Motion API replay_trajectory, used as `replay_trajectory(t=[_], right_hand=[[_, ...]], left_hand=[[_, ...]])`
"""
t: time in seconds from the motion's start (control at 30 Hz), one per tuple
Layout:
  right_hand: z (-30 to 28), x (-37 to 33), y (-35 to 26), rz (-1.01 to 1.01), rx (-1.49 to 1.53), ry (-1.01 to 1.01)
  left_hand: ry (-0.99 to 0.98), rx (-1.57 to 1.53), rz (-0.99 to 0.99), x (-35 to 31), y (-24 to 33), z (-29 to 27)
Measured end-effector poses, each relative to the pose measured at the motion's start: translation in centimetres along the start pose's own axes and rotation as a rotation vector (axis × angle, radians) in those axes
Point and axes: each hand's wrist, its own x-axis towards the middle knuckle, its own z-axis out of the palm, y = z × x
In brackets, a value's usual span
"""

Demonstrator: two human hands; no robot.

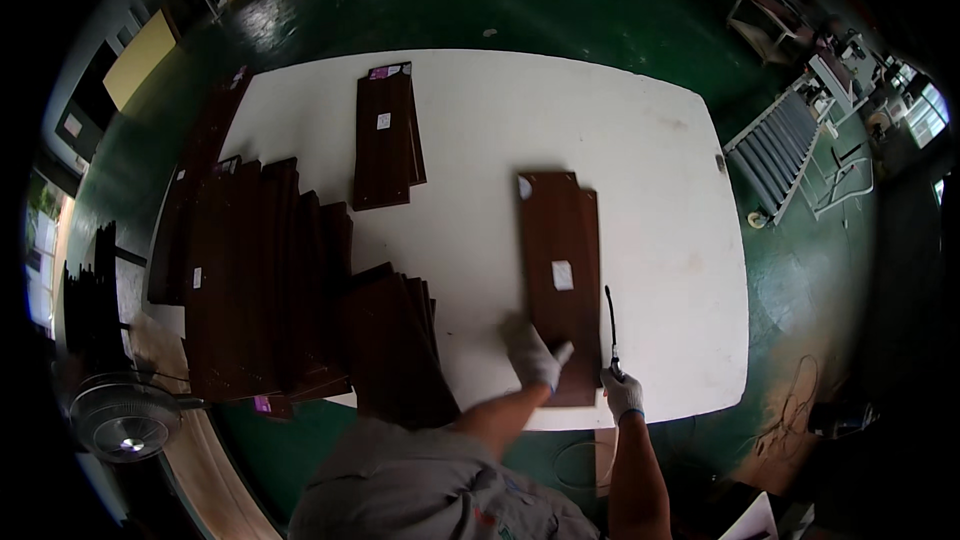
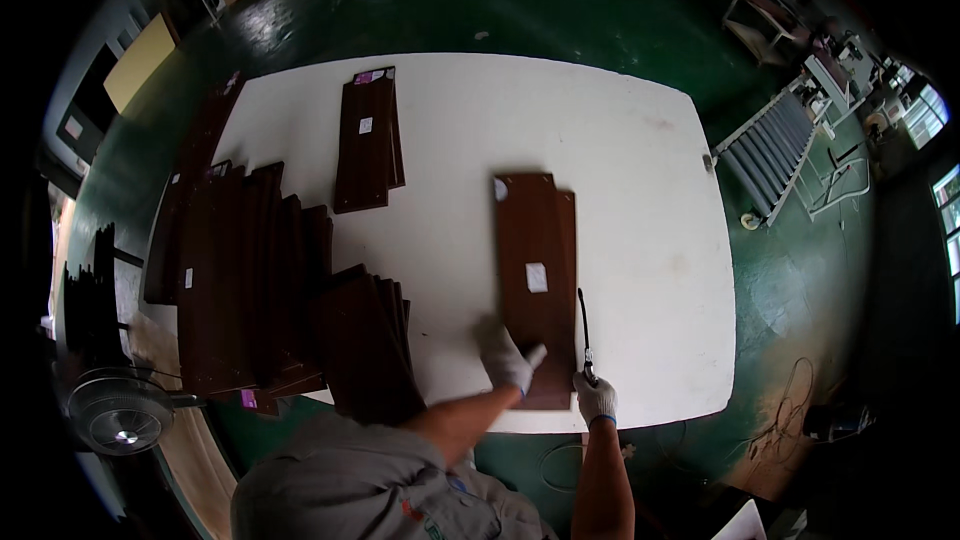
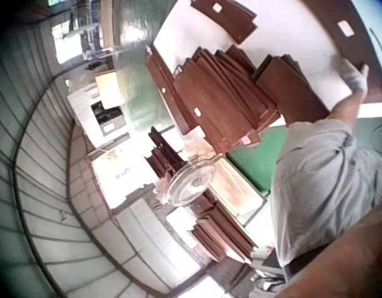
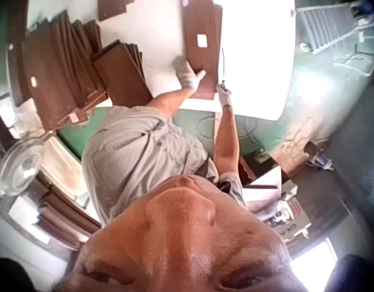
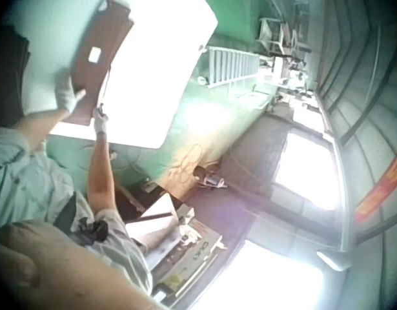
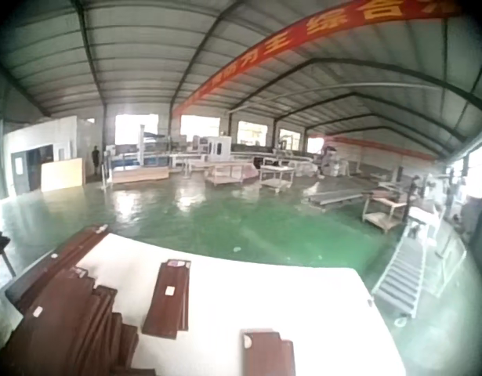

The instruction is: The person picks up wooden panels from a table, places them on a machine surface, and uses a pneumatic air gun to blow dust off the panels before stacking them on a different pile.

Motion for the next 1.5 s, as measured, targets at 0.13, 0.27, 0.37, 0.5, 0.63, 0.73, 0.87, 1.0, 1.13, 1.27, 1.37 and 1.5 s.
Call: replay_trajectory(t=[0.13,0.27,0.37,0.5,0.63,0.73,0.87,1.0,1.13,1.27,1.37,1.5], right_hand=[[1.2,-3.0,8.3,-0.004,-0.176,0.08],[0.1,-10.9,13.8,0.267,0.293,-0.038],[0.2,-15.1,16.8,0.278,0.595,-0.059],[0.4,-21.3,18.9,0.224,0.665,-0.002],[-2.8,-32.0,17.2,0.152,0.395,0.1],[-4.7,-39.2,20.3,0.161,0.239,0.261],[-10.1,-49.9,25.5,0.239,0.125,0.472],[-14.2,-59.2,31.6,0.324,0.303,0.585],[-15.6,-64.3,37.7,0.413,0.606,0.693],[-18.9,-68.9,44.2,0.494,0.85,0.853],[-21.5,-71.1,52.3,0.536,0.994,0.949],[-25.4,-72.9,60.0,0.65,1.246,1.086]], left_hand=[[-0.499,0.009,-0.041,-12.4,-0.7,-0.3],[-0.517,-0.151,-0.255,-17.9,-3.1,-1.0],[-0.715,-0.081,-0.199,-19.1,-8.8,4.0],[-1.103,-0.803,-0.503,-20.0,-10.8,2.9],[-1.346,-1.246,-0.872,-22.9,-6.5,-3.2],[-1.31,-1.296,-0.932,-29.5,-5.1,-1.7],[-1.382,-1.166,-0.677,-40.4,-3.3,0.8],[-1.743,-1.012,-0.404,-49.7,6.9,-2.9],[-2.112,-0.787,-0.34,-59.5,14.5,-2.1],[-2.295,-0.531,-0.266,-71.9,18.2,3.0],[-2.315,-0.413,-0.19,-81.5,19.8,7.8],[-2.312,-0.162,-0.029,-90.8,21.7,14.2]])
